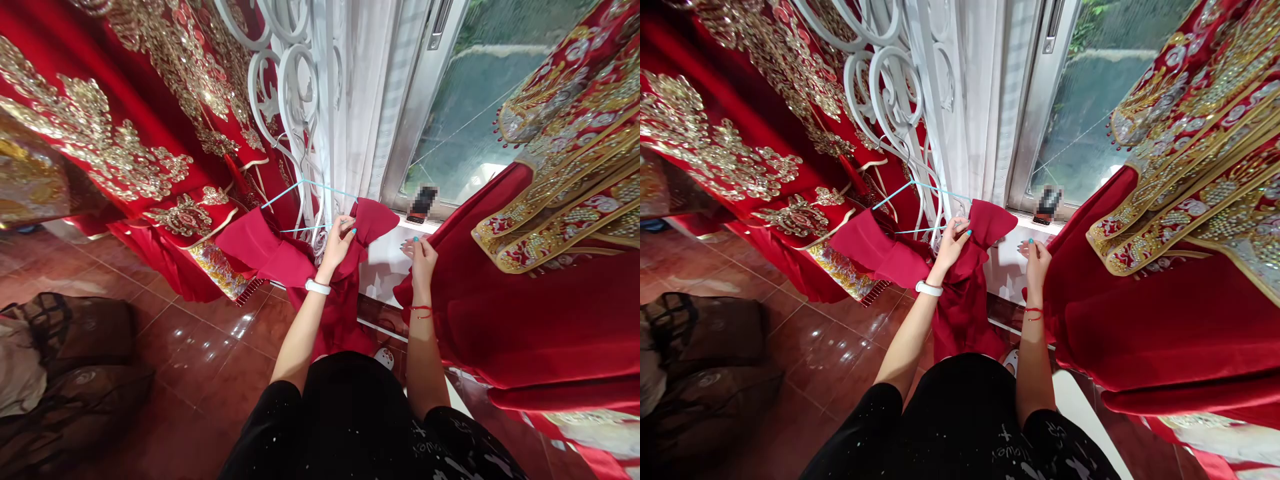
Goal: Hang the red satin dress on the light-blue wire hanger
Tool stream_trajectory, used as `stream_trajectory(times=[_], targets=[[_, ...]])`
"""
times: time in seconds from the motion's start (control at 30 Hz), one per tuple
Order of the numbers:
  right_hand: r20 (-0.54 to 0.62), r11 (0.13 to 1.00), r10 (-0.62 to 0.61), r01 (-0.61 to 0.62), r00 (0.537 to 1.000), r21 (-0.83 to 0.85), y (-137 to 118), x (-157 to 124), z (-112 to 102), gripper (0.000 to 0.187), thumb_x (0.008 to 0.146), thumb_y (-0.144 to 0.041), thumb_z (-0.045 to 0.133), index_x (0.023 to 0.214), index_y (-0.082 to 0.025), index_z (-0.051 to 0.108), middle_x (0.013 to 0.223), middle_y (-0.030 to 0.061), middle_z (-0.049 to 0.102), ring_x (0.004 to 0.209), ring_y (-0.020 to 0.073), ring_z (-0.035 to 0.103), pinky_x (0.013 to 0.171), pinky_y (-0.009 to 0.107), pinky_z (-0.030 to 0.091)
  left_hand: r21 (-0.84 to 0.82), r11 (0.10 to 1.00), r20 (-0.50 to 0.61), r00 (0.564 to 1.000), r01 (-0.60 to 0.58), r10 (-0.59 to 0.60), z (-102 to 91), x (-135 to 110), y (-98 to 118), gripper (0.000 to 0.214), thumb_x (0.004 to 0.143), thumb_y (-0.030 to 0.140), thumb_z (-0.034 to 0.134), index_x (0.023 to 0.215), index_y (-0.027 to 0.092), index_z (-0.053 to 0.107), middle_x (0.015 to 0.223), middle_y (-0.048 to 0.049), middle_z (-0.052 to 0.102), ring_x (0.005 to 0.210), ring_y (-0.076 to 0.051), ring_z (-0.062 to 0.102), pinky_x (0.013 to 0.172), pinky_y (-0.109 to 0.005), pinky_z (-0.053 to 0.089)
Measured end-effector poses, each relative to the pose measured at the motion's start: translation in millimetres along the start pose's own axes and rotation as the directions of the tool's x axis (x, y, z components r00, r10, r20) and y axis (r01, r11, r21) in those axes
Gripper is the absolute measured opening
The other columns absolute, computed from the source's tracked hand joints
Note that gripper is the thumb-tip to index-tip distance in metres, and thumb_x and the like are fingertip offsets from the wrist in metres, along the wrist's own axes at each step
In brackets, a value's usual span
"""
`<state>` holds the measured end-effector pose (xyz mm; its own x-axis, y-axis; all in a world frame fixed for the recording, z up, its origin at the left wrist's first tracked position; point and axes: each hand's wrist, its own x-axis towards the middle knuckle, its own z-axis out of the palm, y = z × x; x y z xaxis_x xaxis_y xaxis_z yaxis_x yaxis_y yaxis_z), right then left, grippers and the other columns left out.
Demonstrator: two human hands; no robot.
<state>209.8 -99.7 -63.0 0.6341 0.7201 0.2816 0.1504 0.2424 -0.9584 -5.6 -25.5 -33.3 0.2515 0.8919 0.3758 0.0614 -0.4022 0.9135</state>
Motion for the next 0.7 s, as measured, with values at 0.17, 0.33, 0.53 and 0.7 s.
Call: stream_trajectory(times=[0.17, 0.33, 0.53, 0.7], targets=[[-0.001, 0.998, -0.005, 0.005, 1.0, -0.069, 5.2, -5.1, -1.0, 0.026, 0.086, -0.048, 0.062, 0.096, -0.024, 0.066, 0.094, 0.0069, 0.073, 0.087, 0.0219, 0.073, 0.077, 0.035, 0.06, 0.175, 0.979, -0.005, 0.994, -0.108, 0.111, -34.5, -45.4, 19.6, 0.028, 0.1, 0.023, 0.051, 0.127, 0.023, 0.058, 0.133, -0.0126, 0.071, 0.127, -0.021, 0.069, 0.111, -0.042, 0.055], [0.098, 0.872, -0.386, 0.397, 0.918, -0.286, -34.7, 2.8, 45.5, 0.035, 0.09, -0.035, 0.06, 0.123, -0.027, 0.063, 0.124, 0.0116, 0.068, 0.119, 0.0273, 0.065, 0.102, 0.048, 0.056, 0.551, 0.829, -0.457, 0.796, -0.099, 0.398, -96.4, -65.5, 44.0, 0.024, 0.098, 0.026, 0.055, 0.121, 0.025, 0.058, 0.122, -0.0096, 0.071, 0.115, -0.024, 0.069, 0.102, -0.047, 0.059], [0.382, 0.696, -0.454, 0.588, 0.805, -0.413, -54.5, 23.4, 108.8, 0.042, 0.089, -0.022, 0.061, 0.13, -0.026, 0.06, 0.128, 0.0142, 0.063, 0.131, 0.0352, 0.055, 0.119, 0.063, 0.041, 0.779, 0.625, -0.43, 0.761, 0.04, 0.486, -160.9, -30.2, 30.4, 0.054, 0.084, 0.034, 0.073, 0.134, 0.022, 0.057, 0.136, -0.0143, 0.066, 0.134, -0.035, 0.058, 0.117, -0.059, 0.046], [0.398, 0.754, -0.367, 0.519, 0.841, -0.402, -41.8, 39.4, 121.8, 0.033, 0.091, -0.021, 0.06, 0.123, -0.025, 0.058, 0.124, 0.0157, 0.063, 0.134, 0.0402, 0.05, 0.119, 0.075, 0.032, 0.752, 0.658, -0.386, 0.836, 0.041, 0.39, -181.6, -25.9, 13.1, 0.047, 0.087, 0.022, 0.06, 0.135, 0.022, 0.06, 0.138, -0.0122, 0.069, 0.132, -0.031, 0.063, 0.119, -0.054, 0.047]])
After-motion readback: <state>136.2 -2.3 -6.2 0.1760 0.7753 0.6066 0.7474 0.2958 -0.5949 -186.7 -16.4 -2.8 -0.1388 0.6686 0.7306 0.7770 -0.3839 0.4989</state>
